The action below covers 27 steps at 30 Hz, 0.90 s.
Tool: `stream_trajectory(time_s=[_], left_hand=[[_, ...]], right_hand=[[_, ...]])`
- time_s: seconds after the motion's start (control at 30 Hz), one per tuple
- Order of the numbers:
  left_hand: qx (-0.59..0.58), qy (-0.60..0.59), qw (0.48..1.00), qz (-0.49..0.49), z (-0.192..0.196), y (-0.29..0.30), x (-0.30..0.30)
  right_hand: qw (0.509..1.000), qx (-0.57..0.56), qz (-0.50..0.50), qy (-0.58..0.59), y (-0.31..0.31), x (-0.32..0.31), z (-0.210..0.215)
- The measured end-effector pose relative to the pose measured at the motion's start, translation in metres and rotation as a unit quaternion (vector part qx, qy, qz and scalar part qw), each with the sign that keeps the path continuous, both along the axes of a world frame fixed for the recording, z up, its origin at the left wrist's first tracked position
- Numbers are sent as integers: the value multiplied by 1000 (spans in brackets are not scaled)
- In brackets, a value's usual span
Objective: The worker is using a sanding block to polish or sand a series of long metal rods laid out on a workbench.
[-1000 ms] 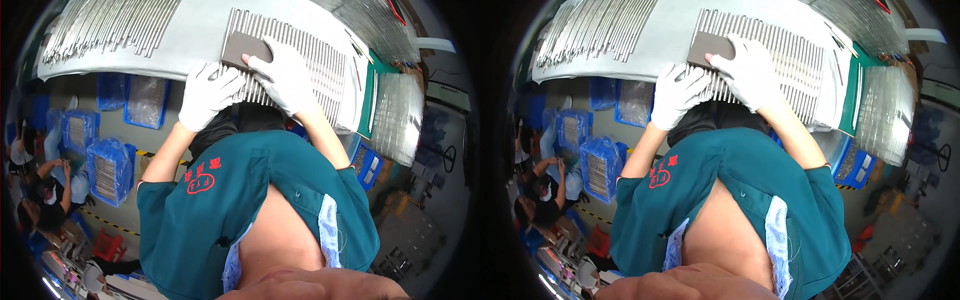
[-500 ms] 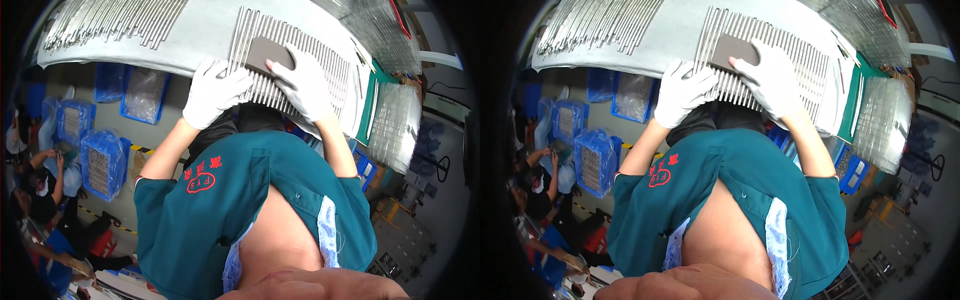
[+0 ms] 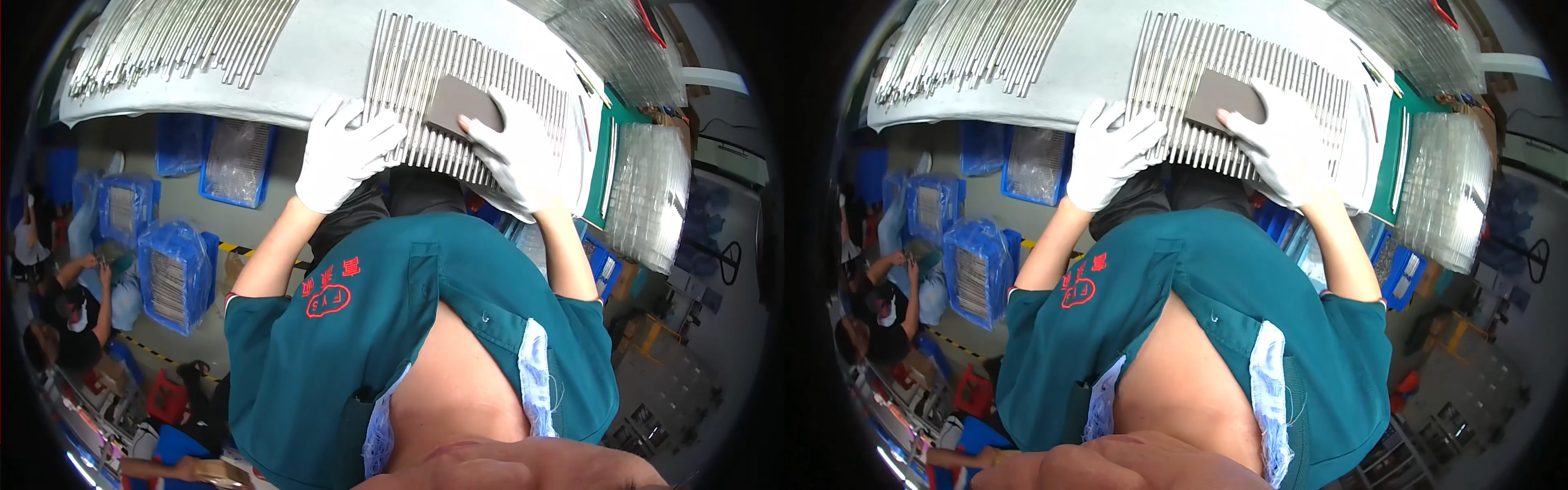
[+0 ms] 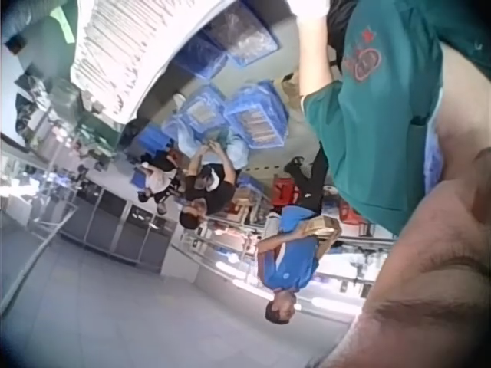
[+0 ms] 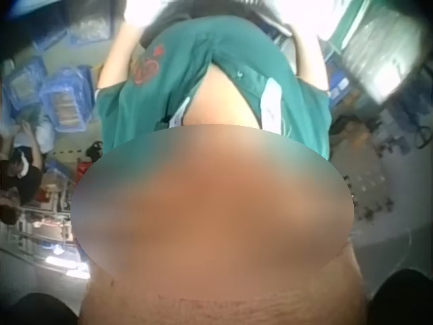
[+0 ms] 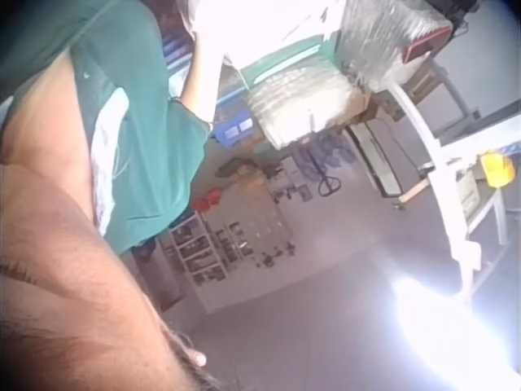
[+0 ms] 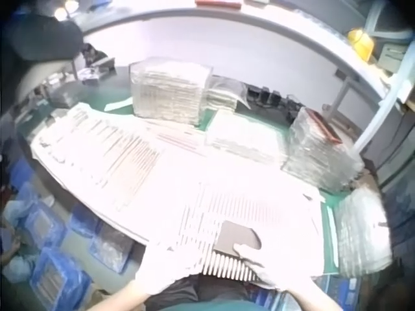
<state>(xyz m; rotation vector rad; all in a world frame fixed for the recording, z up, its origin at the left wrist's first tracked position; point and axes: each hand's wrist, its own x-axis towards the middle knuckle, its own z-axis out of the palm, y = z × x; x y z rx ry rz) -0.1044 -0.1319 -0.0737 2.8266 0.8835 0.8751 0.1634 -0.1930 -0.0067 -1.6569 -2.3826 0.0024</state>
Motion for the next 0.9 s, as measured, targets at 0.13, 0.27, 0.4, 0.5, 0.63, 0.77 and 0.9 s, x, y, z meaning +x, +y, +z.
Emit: stream_trajectory(time_s=[0.13, 0.27, 0.4, 0.5, 0.63, 0.77, 0.9], left_hand=[[-22, 10, 1000, -11, 4, 0, -3], [-51, -70, 996, -37, 18, 5, -4], [-79, -29, 994, 75, 35, 27, 2], [-97, -33, 990, 92, 28, 36, 7], [-103, -64, 991, 52, 15, 39, 8], [-144, -51, 987, 44, 29, 41, 10], [-152, -48, 986, 38, 26, 42, 5]], right_hand=[[999, -3, -38, 3, -25, 17, -2], [995, -8, -94, 32, -30, 24, -2], [996, -15, -91, 4, -31, 28, 0], [997, -17, -73, 13, -30, 26, 1], [1000, 17, -17, 13, -4, 4, -2], [997, 56, 8, 55, 32, -31, -11], [1000, 11, 11, 5, 14, -8, -3]])
